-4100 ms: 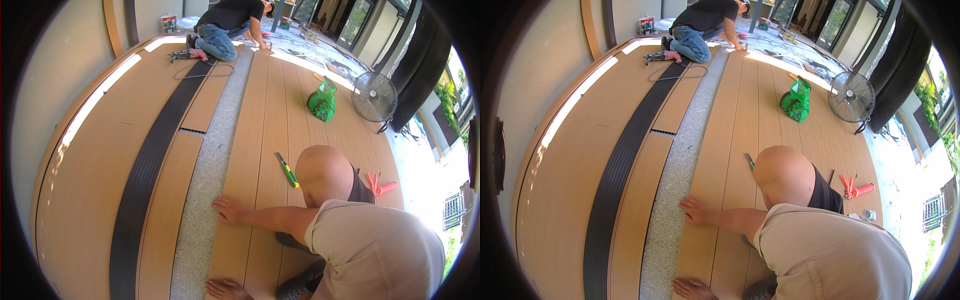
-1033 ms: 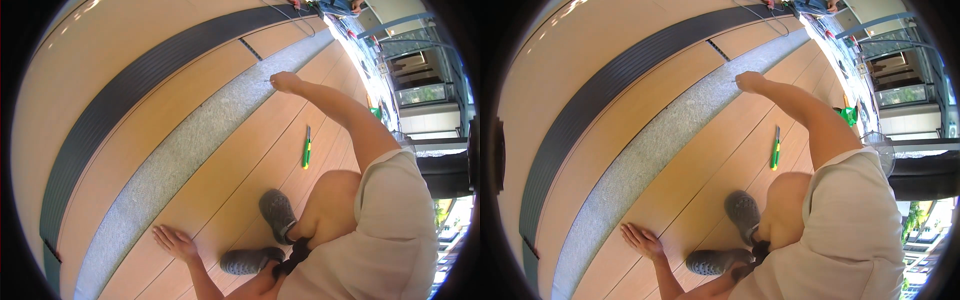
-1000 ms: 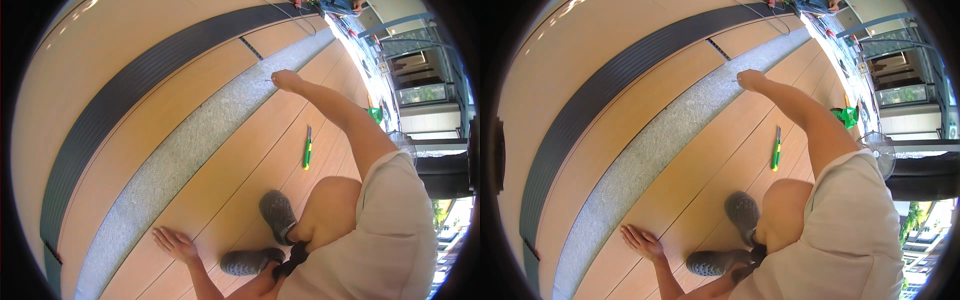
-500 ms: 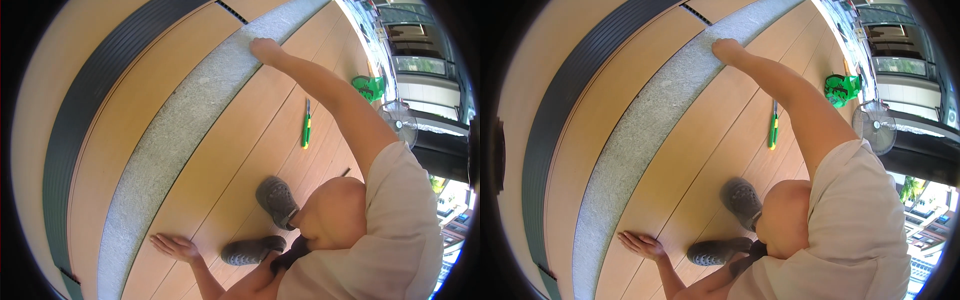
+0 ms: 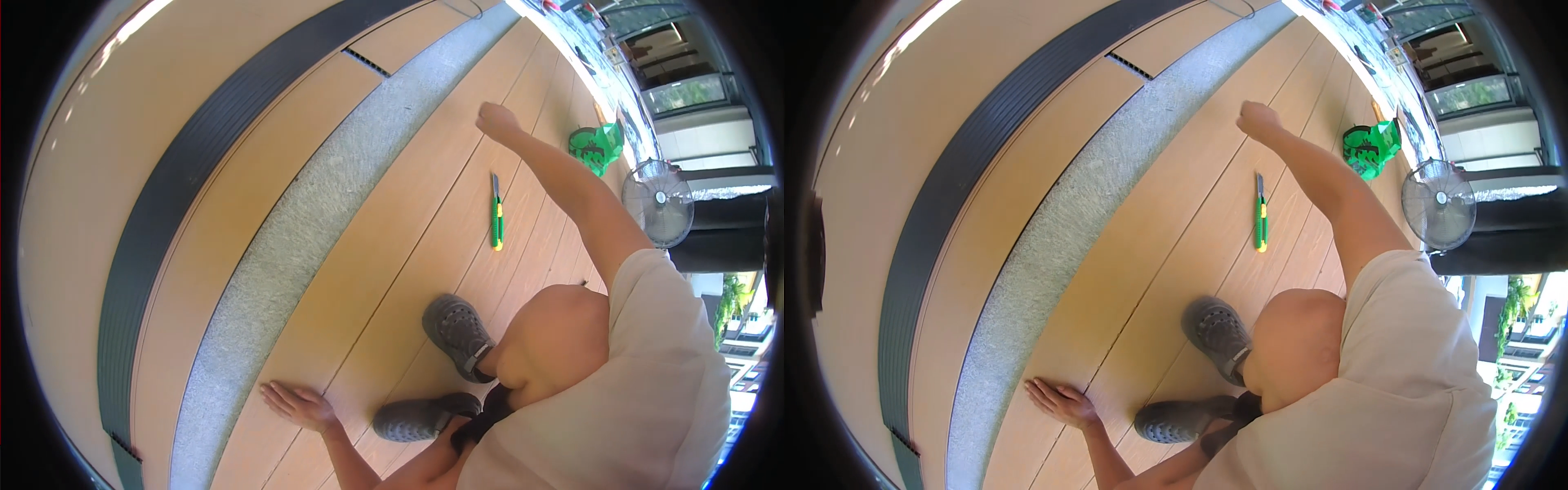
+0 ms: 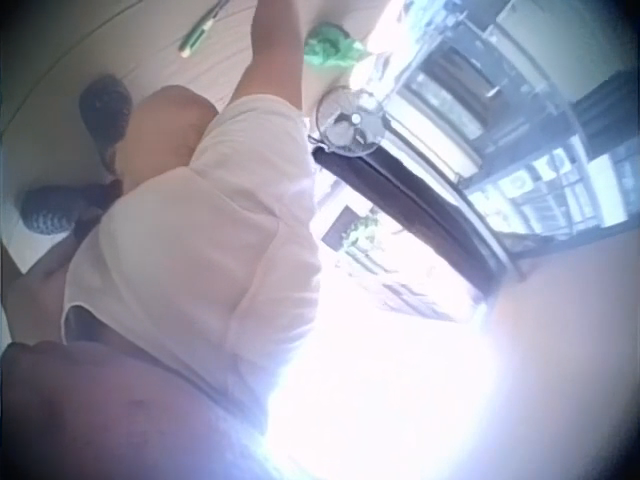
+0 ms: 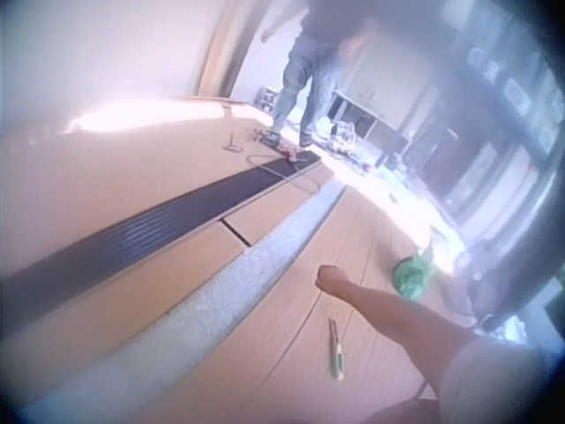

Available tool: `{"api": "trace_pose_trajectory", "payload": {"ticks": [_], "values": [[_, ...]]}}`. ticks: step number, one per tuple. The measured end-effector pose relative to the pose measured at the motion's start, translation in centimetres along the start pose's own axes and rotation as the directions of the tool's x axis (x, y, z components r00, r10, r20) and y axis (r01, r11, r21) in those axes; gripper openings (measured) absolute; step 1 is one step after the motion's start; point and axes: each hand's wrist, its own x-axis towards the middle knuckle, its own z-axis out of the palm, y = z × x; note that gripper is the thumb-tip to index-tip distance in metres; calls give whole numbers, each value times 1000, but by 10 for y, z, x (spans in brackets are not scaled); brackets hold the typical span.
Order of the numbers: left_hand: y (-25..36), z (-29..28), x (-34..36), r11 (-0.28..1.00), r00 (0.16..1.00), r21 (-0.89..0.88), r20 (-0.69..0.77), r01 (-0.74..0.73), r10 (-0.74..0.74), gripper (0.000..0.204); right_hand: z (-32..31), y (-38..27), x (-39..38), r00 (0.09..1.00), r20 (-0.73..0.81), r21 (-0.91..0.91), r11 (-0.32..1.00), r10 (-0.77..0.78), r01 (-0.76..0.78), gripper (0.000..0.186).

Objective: The person applies adhesive to a strip of decking using a caulking gun and then presses the strip into place on the floor. The person later picks up small white pieces from a piece of cardboard.

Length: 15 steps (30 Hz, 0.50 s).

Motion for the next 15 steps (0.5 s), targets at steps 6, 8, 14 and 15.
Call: {"api": "trace_pose_trajectory", "payload": {"ticks": [6, 8, 14, 15], "values": [[-13, -5, -15, 999, 999, 33, -46, -17, 18, 54, -3, 101, -139, 635, 659, -406, 901, 403, -150, 28], [-10, -7, -13, 998, 999, 58, -43, -27, 30, 56, -8, 109, -172, 660, 631, -401, 899, 408, -173, 26], [2, 3, -18, 997, 997, 17, -13, -73, 73, 64, 6, 32, -146, 908, 366, -97, 979, 205, -182, 23], [-7, 1, -24, 997, 998, 49, -6, -58, 58, 64, 3, -16, -143, 888, 449, -23, 995, 96, -96, 26]]}}
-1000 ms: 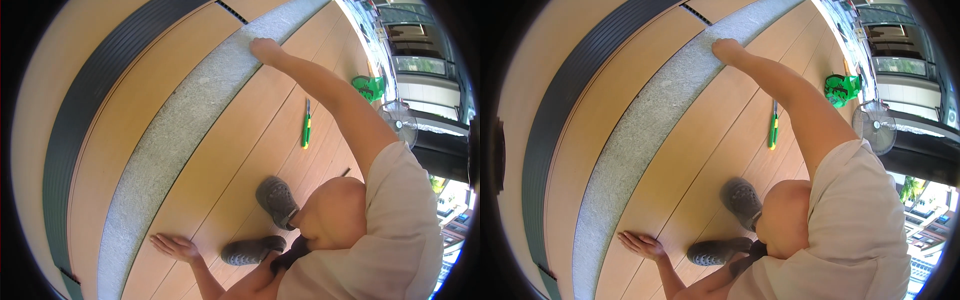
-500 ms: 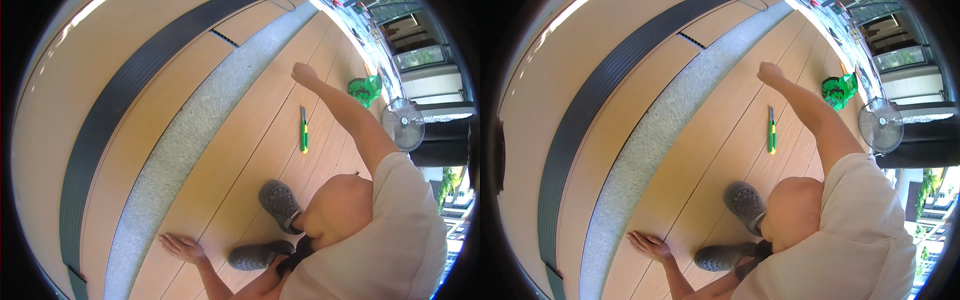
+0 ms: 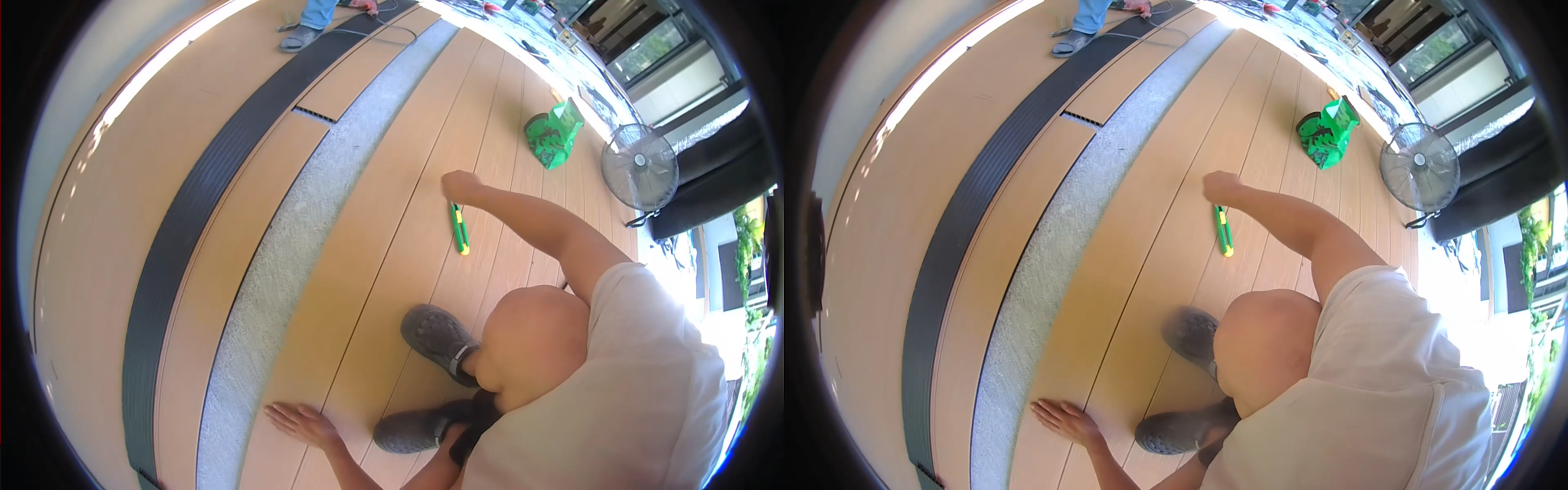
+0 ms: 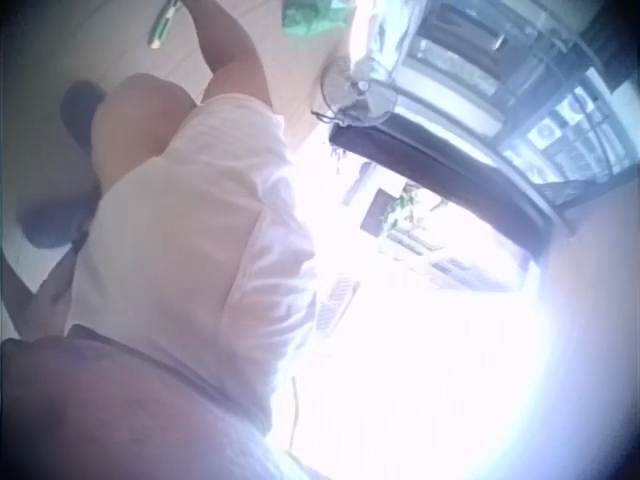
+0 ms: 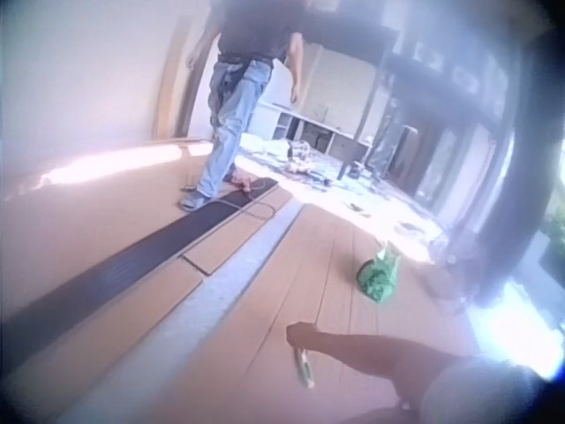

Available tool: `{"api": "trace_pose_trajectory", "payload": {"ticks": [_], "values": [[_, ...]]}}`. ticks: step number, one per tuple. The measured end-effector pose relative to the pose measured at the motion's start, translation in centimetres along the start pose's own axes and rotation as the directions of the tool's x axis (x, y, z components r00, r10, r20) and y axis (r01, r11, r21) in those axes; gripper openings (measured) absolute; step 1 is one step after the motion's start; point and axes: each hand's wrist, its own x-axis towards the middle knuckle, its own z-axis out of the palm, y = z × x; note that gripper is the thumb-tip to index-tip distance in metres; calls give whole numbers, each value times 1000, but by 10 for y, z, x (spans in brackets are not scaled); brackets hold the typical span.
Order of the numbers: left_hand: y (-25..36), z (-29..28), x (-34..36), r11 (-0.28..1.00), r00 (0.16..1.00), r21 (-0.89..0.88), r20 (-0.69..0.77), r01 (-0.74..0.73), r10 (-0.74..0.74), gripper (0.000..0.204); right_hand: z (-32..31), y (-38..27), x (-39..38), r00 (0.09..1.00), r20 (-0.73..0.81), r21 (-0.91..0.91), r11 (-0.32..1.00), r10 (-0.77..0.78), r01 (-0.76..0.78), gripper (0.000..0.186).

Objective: The person applies adhesive to a strip of decking using a caulking gun and then presses the strip into place on the floor. The person later picks up small white pieces from a piece of cardboard.

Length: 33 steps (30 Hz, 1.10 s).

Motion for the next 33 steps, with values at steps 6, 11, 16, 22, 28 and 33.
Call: {"api": "trace_pose_trajectory", "payload": {"ticks": [6, 11, 16, 22, 28, 33], "values": [[17, -27, -47, 998, 978, -63, 206, -6, 19, 67, 18, -142, -67, 819, -18, 176, 805, -573, 567, 20], [20, -51, -99, 993, 938, -100, 346, 69, -30, 67, 55, -192, -96, 707, -81, 132, 696, -703, 706, 18], [13, -59, -109, 979, 923, -98, 362, 176, -130, 66, 63, -187, -89, 651, -110, 2, 655, -751, 756, 40], [11, -41, -92, 988, 950, -31, 281, 150, -136, 65, 61, -162, -89, 664, -57, -22, 666, -746, 746, 40], [-1, -46, -118, 992, 985, -35, 120, 125, -120, 57, 94, -168, -102, 773, 20, 42, 773, -634, 633, 64], [12, -40, -102, 994, 993, -76, 97, 73, -65, 52, 57, -125, -92, 923, -93, 102, 919, -373, 381, 67]]}}
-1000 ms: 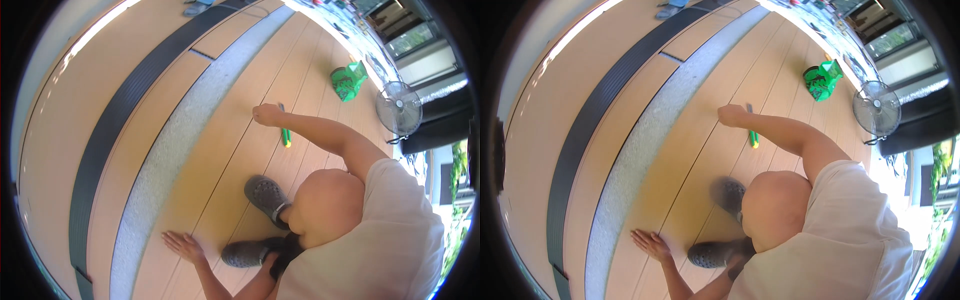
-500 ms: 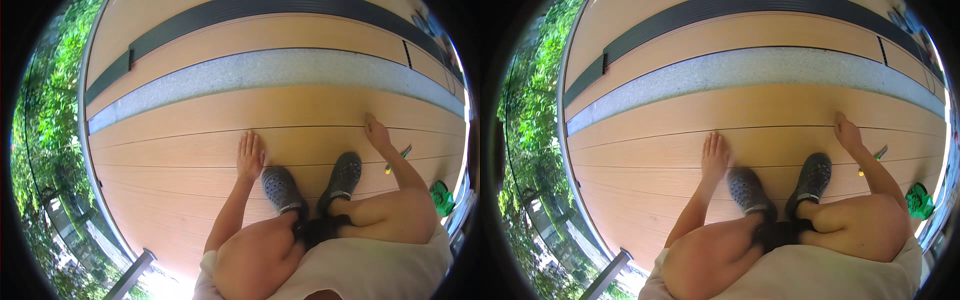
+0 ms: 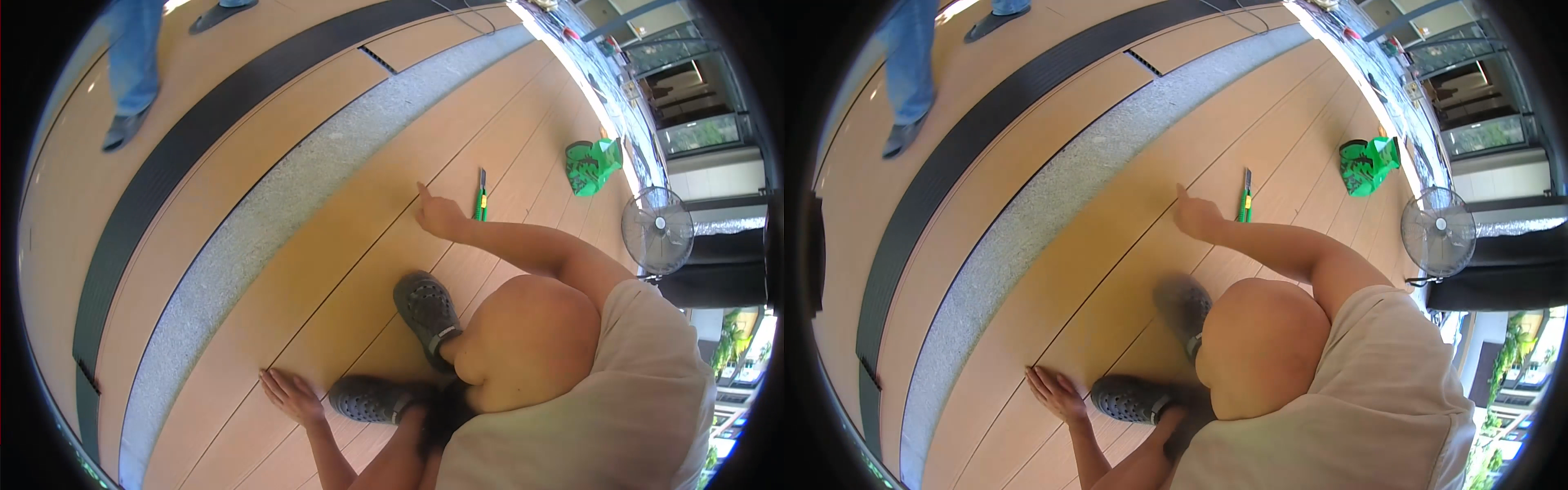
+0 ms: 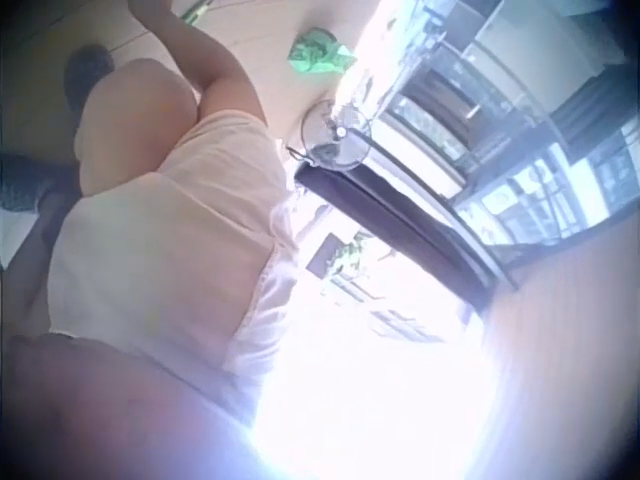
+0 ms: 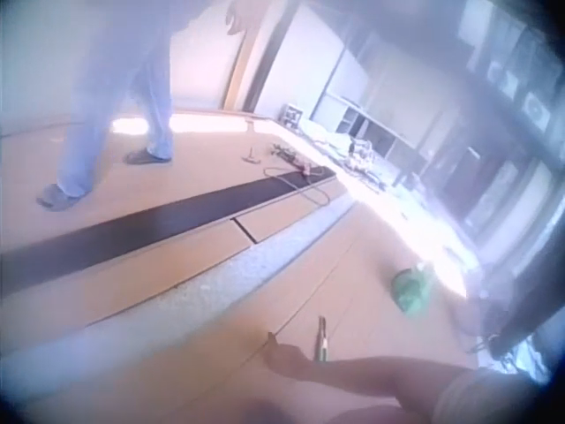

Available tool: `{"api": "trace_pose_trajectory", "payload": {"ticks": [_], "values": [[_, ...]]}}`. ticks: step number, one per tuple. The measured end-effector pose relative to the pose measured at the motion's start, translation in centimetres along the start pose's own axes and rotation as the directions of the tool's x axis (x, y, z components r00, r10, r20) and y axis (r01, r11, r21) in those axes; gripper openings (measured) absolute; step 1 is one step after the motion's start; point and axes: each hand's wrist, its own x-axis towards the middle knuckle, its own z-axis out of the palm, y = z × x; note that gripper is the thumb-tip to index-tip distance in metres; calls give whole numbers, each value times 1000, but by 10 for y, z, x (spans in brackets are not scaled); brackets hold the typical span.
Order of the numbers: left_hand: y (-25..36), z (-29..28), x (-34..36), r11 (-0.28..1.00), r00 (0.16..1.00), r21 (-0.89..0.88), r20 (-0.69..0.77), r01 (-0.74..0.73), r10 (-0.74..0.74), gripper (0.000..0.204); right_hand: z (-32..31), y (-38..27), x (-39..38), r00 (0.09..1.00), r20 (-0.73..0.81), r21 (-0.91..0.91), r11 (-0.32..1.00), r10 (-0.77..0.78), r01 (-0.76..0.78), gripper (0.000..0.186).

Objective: The person applies adhesive to a strip of decking using a caulking gun and then presses the strip into place on the floor. The person later picks up small white pieces from a piece of cardboard.

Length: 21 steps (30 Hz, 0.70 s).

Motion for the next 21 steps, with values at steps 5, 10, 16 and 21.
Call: {"api": "trace_pose_trajectory", "payload": {"ticks": [5, 10, 16, 21], "values": [[-1, 3, 3, 998, 997, 23, -54, -53, 54, 53, -10, 49, 15, 987, -52, 34, 988, 149, -148, 68], [-1, 4, 0, 996, 995, 73, -71, -59, 64, 53, -18, 67, 22, 958, -20, 44, 957, 288, -287, 61], [10, 10, 2, 995, 995, 71, -70, -68, 73, 54, -29, 74, 28, 969, 3, 25, 969, 248, -248, 59], [-17, 0, -8, 998, 999, 62, -41, 30, -28, 57, 56, 85, 68, 994, -109, -176, 983, 25, -44, 57]]}}
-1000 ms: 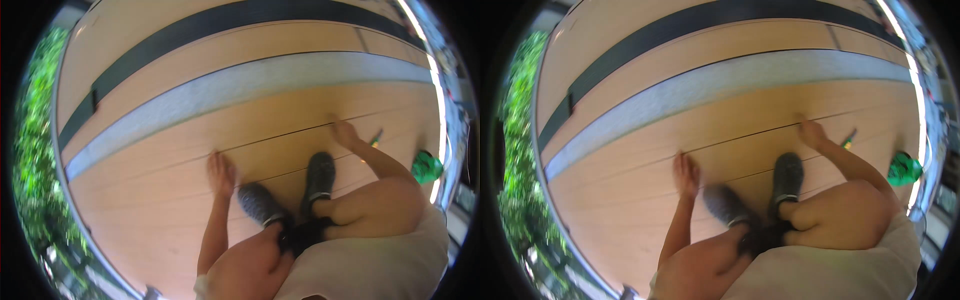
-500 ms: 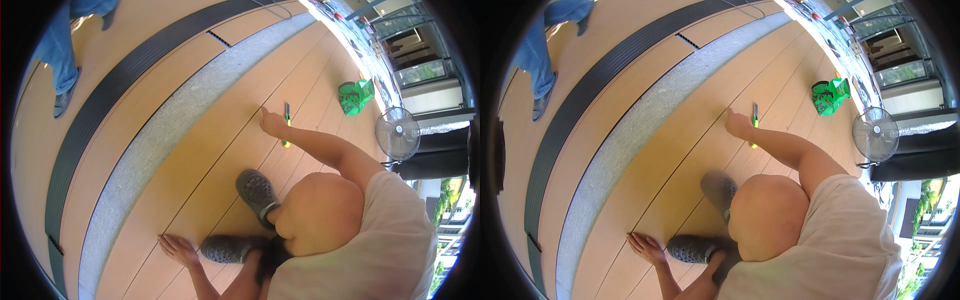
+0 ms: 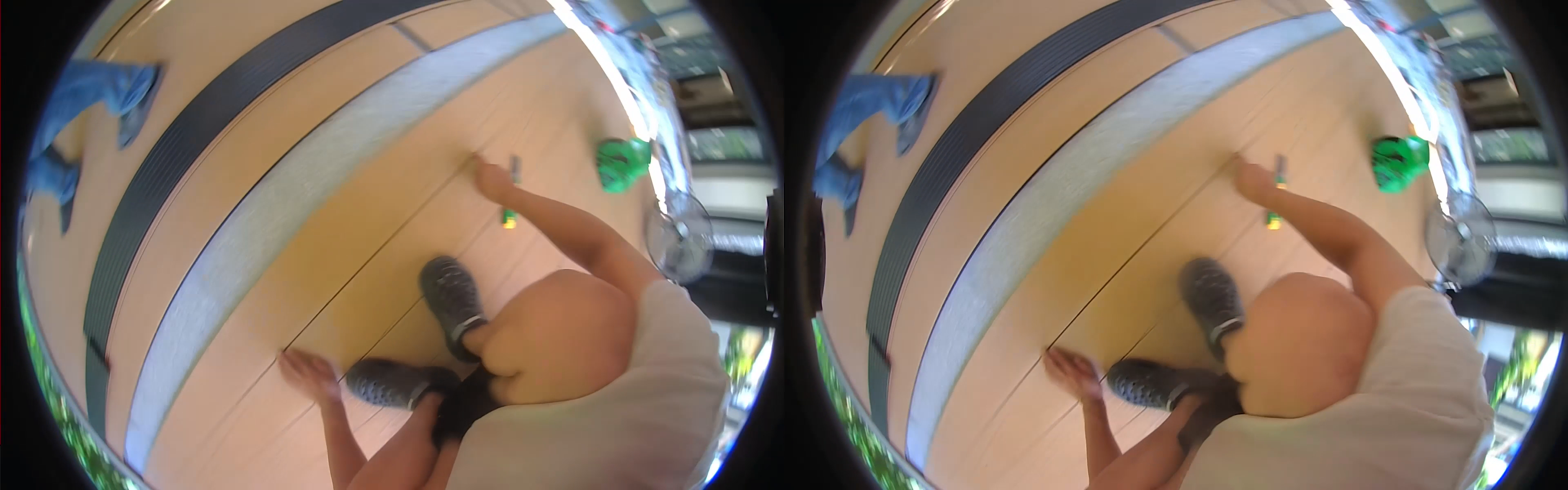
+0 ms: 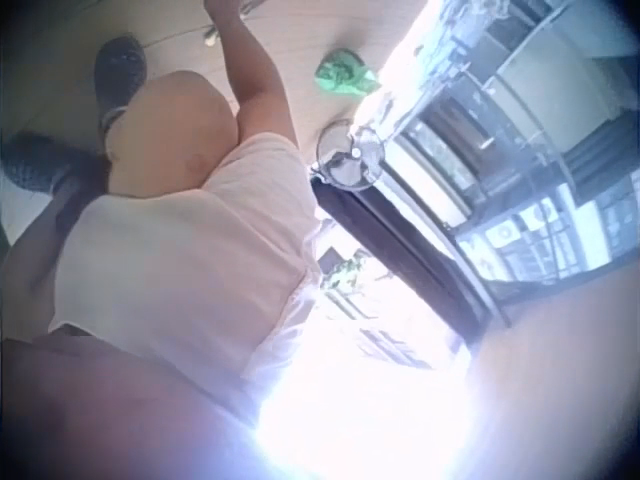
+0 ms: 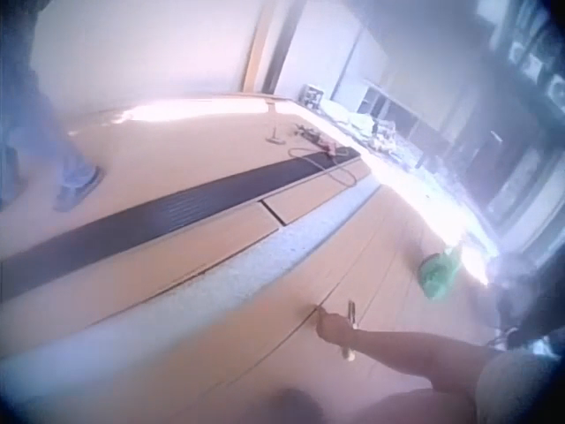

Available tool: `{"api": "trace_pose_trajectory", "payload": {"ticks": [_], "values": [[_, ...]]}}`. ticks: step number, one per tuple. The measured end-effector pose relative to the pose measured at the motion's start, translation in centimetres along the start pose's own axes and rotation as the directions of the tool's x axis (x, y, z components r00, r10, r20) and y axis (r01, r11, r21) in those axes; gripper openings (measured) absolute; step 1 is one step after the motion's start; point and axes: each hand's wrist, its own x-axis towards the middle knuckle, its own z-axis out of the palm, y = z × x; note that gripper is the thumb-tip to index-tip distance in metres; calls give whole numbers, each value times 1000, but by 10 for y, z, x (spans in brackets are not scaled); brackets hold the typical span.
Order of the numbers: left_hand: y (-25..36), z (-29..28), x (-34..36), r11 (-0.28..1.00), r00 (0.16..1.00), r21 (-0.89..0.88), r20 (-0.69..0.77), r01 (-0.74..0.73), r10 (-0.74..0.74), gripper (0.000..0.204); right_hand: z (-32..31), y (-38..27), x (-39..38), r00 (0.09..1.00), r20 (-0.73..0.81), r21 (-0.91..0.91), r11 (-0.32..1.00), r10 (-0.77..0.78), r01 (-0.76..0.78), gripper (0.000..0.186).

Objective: The person applies adhesive to a strip of decking using a caulking gun and then presses the strip into place on the floor. The person later picks up small white pieces from a piece of cardboard.

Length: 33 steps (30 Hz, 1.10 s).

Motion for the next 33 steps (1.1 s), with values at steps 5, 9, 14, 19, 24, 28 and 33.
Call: {"api": "trace_pose_trajectory", "payload": {"ticks": [5, 9, 14, 19, 24, 28, 33], "values": [[16, 38, 8, 983, 993, -157, 78, 100, -89, 67, 27, 110, 20, 968, -184, -68, 985, -171, 161, 49], [11, 3, 15, 979, 980, -126, 138, 161, -143, 63, -5, 41, -7, 968, 9, 263, 934, -252, 240, 59], [-13, -1, 0, 897, 896, -34, -44, 440, -442, 59, -3, 39, 7, 985, 48, 199, 968, -164, 152, 59], [-78, -15, -5, 795, 752, -42, -298, 605, -588, 59, -9, 30, 15, 975, 1, 433, 879, -224, 201, 54], [-79, -27, 15, 776, 752, -20, -232, 631, -618, 59, -49, -26, -9, 930, 34, 438, 842, -366, 315, 56], [-22, -6, 29, 911, 912, -154, -98, 382, -398, 63, -52, -53, -34, 822, 8, 430, 744, -569, 511, 54], [0, -4, 4, 946, 949, -69, 8, 316, -316, 62, -31, -100, -68, 704, -8, 323, 665, -710, 674, 50]]}}
